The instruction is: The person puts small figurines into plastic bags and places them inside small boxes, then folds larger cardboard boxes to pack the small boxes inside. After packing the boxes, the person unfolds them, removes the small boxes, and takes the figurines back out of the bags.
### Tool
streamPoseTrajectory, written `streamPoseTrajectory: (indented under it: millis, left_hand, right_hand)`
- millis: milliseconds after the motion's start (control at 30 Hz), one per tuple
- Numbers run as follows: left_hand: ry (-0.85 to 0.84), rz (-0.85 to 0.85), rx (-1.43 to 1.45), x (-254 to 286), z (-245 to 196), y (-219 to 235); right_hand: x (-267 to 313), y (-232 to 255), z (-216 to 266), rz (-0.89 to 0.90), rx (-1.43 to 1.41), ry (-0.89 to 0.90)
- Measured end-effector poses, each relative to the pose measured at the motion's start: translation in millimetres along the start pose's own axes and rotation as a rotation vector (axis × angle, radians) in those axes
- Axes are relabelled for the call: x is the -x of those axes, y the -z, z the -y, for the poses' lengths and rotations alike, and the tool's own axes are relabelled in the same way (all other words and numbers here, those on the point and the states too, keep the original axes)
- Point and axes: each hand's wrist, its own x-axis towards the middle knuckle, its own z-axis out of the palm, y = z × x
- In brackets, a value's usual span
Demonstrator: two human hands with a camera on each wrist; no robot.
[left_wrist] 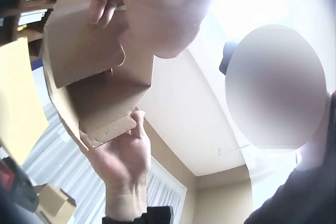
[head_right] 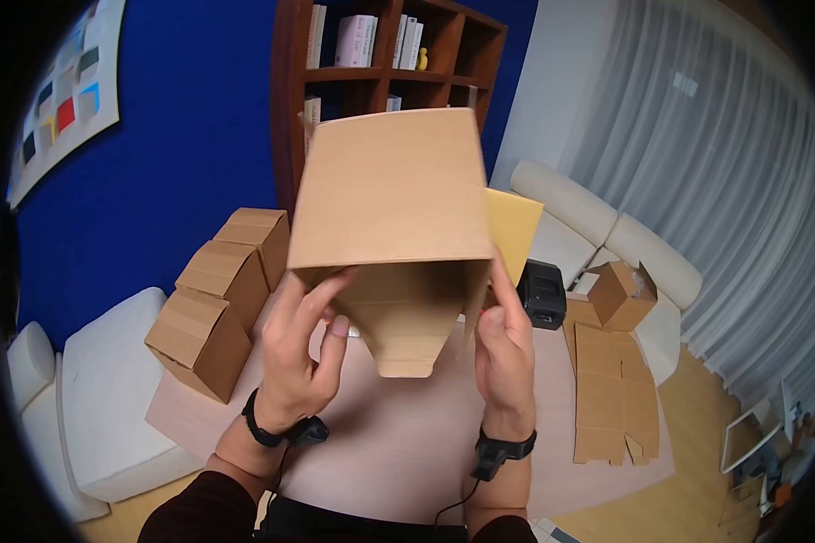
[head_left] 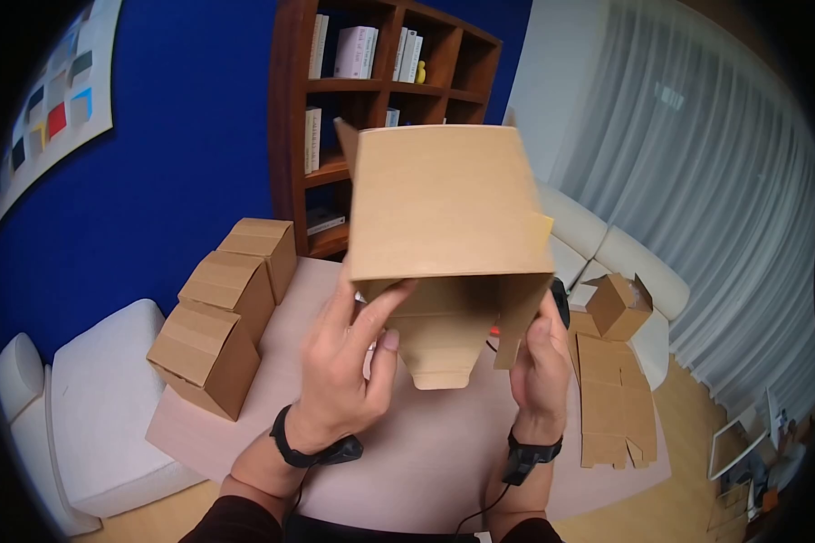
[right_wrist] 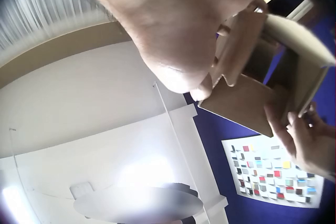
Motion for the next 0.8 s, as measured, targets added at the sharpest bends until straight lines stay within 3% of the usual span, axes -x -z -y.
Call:
streamPoseTrajectory:
  millis: [67,133,200,367,467,633,800]
  left_hand:
    - [-0.137,-0.014,0.062,-2.8,-3.3,-1.8]
    - [-0.174,-0.051,0.104,-0.5,1.1,-9.9]
    - [-0.229,-0.033,0.096,0.7,2.8,-10.2]
    - [-0.167,0.032,0.052,4.8,1.7,-9.3]
    - [-0.235,0.056,-0.050,4.2,1.3,-9.3]
    - [-0.150,0.225,0.316,4.2,-0.7,-9.0]
    - [-0.065,0.296,0.413,0.7,-15.4,-5.2]
  right_hand:
    - [-1.0,-2.8,-8.6,-0.054,0.028,0.030]
    - [-1.2,-13.2,-10.5,-0.199,0.159,0.099]
    - [-2.3,-16.7,-11.4,-0.214,0.132,0.124]
    - [-1.0,-36.4,1.1,-0.332,0.141,0.263]
    - [1.6,-34.5,0.2,-0.360,0.179,0.285]
    - [0.2,-28.1,-0.2,-0.357,0.159,0.290]
    - [1.1,-23.1,1.4,-0.371,0.172,0.291]
